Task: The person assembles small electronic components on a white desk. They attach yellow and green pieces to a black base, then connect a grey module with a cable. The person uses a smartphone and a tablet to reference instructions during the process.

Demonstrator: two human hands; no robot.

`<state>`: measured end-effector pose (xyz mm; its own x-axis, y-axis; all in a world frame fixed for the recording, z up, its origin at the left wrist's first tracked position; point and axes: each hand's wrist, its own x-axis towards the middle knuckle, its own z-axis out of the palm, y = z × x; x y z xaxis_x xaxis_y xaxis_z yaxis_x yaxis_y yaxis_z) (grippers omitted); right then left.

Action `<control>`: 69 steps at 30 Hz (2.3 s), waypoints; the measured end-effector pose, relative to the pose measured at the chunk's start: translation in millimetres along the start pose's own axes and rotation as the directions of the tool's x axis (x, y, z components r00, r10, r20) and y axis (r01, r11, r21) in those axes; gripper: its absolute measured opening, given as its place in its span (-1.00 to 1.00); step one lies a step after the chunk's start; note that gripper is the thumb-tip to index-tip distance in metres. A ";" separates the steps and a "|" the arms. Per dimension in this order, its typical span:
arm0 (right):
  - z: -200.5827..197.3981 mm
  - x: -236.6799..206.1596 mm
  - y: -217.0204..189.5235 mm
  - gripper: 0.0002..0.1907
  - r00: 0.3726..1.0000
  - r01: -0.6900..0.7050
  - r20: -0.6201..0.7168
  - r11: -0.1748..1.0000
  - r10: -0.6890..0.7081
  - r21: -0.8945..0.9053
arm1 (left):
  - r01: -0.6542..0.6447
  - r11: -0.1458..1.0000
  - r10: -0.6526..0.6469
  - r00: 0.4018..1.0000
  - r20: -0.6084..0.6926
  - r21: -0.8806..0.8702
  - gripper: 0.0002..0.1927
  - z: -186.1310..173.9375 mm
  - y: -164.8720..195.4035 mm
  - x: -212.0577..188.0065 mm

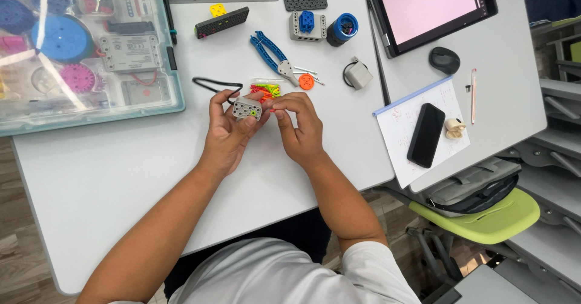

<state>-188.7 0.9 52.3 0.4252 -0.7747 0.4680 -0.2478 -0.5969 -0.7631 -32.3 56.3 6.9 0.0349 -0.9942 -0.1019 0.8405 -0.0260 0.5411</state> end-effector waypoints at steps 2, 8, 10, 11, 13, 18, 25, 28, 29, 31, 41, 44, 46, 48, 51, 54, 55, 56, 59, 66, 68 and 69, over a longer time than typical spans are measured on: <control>-0.8 1.4 -0.2 -0.93 1.000 0.012 -0.015 0.997 -0.013 -0.074 | -0.017 1.000 0.017 1.000 -0.002 -0.007 -0.44 -0.8 1.6 0.5; -2.9 5.1 -2.1 -0.89 0.993 0.115 0.038 0.978 -0.110 -0.175 | -0.140 0.983 0.134 0.989 0.057 0.120 -0.47 -9.7 -7.2 4.0; -3.6 5.5 -4.3 -0.89 0.991 0.130 0.058 0.966 -0.120 -0.223 | -0.181 0.961 0.171 0.983 0.061 0.208 -0.44 -12.2 -10.9 3.8; -5.5 5.7 -5.8 -0.88 0.990 0.136 0.070 0.958 -0.122 -0.254 | -0.171 0.962 0.159 0.985 0.073 0.215 -0.44 -13.3 -12.2 4.5; -2.9 8.2 -7.7 -0.88 0.985 0.161 0.102 0.941 -0.136 -0.298 | -0.190 0.957 0.182 0.982 0.058 0.218 -0.43 -12.7 -15.4 6.5; 1.6 6.2 -12.6 -0.89 0.983 0.171 0.135 0.889 -0.124 -0.425 | -0.231 0.922 0.217 0.973 0.082 0.310 -0.44 -13.8 -10.8 1.6; 6.4 0.2 -7.7 -0.85 0.988 0.155 0.093 0.845 -0.124 -0.511 | -0.342 0.834 0.330 0.938 0.105 0.433 -0.55 -2.4 -2.9 -0.8; 10.2 -2.6 -8.4 -0.84 0.991 0.136 0.073 0.839 -0.115 -0.527 | -0.340 0.603 0.381 0.917 0.114 0.722 -0.58 0.2 3.2 -7.8; 11.3 -3.9 -9.3 -0.85 0.993 0.122 0.066 0.848 -0.102 -0.516 | -0.327 0.545 0.390 0.914 0.112 0.772 -0.60 0.9 4.9 -9.6; 13.5 -5.1 -10.1 -0.85 0.995 0.098 0.051 0.859 -0.083 -0.503 | -0.296 0.418 0.408 0.906 0.114 0.859 -0.62 1.0 7.5 -11.9; 17.0 -5.7 -8.7 -0.87 0.987 0.134 -0.039 0.933 -0.156 -0.333 | -0.331 0.823 0.343 0.937 0.062 0.462 -0.55 2.0 -7.0 -9.9; 17.8 -3.6 -6.7 -0.87 0.979 0.174 -0.051 0.939 -0.198 -0.295 | -0.272 0.900 0.281 0.959 0.022 0.341 -0.50 -1.2 -11.5 -9.9; 17.9 -3.1 -5.3 -0.87 0.976 0.194 -0.039 0.931 -0.216 -0.311 | -0.259 0.900 0.271 0.962 0.015 0.350 -0.47 -3.8 -14.0 -10.3; 18.2 -3.4 -3.8 -0.87 0.974 0.205 -0.017 0.914 -0.225 -0.349 | -0.244 0.929 0.256 0.967 -0.008 0.278 -0.48 -4.7 -17.0 -10.1; 19.0 -4.8 -1.1 -0.90 0.971 0.217 -0.018 0.913 -0.237 -0.346 | -0.224 0.942 0.238 0.971 -0.026 0.248 -0.50 -4.5 -18.1 -11.6; 22.0 -7.0 0.8 -0.93 0.978 0.152 -0.092 0.947 -0.185 -0.282 | -0.245 0.922 0.252 0.968 0.015 0.300 -0.51 -4.2 -14.1 -11.6; 22.4 -8.1 0.7 -0.94 0.984 0.112 -0.103 0.957 -0.143 -0.267 | -0.262 0.911 0.267 0.963 0.029 0.318 -0.52 -3.4 -13.4 -11.7; 22.7 -8.8 0.5 -0.94 0.989 0.073 -0.110 0.965 -0.103 -0.252 | -0.251 0.917 0.257 0.966 0.024 0.310 -0.51 -2.8 -12.8 -11.4; 23.1 -9.4 -0.6 -0.94 0.990 0.057 -0.114 0.972 -0.085 -0.228 | -0.214 0.928 0.227 0.974 -0.008 0.304 -0.49 -3.2 -13.1 -11.2; 22.6 -2.1 -7.0 -0.95 0.981 0.156 -0.053 0.928 -0.184 -0.338 | -0.183 0.929 0.215 0.974 -0.068 0.321 -0.54 -7.5 -18.2 -8.3; 20.9 -0.2 -9.2 -0.95 0.981 0.169 -0.021 0.912 -0.191 -0.375 | -0.196 0.919 0.233 0.970 -0.070 0.342 -0.52 -6.5 -16.3 -7.8; 20.0 0.5 -9.9 -0.95 0.981 0.179 0.001 0.903 -0.194 -0.390 | -0.209 0.902 0.254 0.965 -0.072 0.379 -0.51 -5.6 -14.6 -7.8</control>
<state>-168.7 10.6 51.2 0.4661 -0.6441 0.6066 -0.4872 -0.7591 -0.4317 -41.8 65.0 -4.9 0.2860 -0.9580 -0.0214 0.5458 0.1445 0.8254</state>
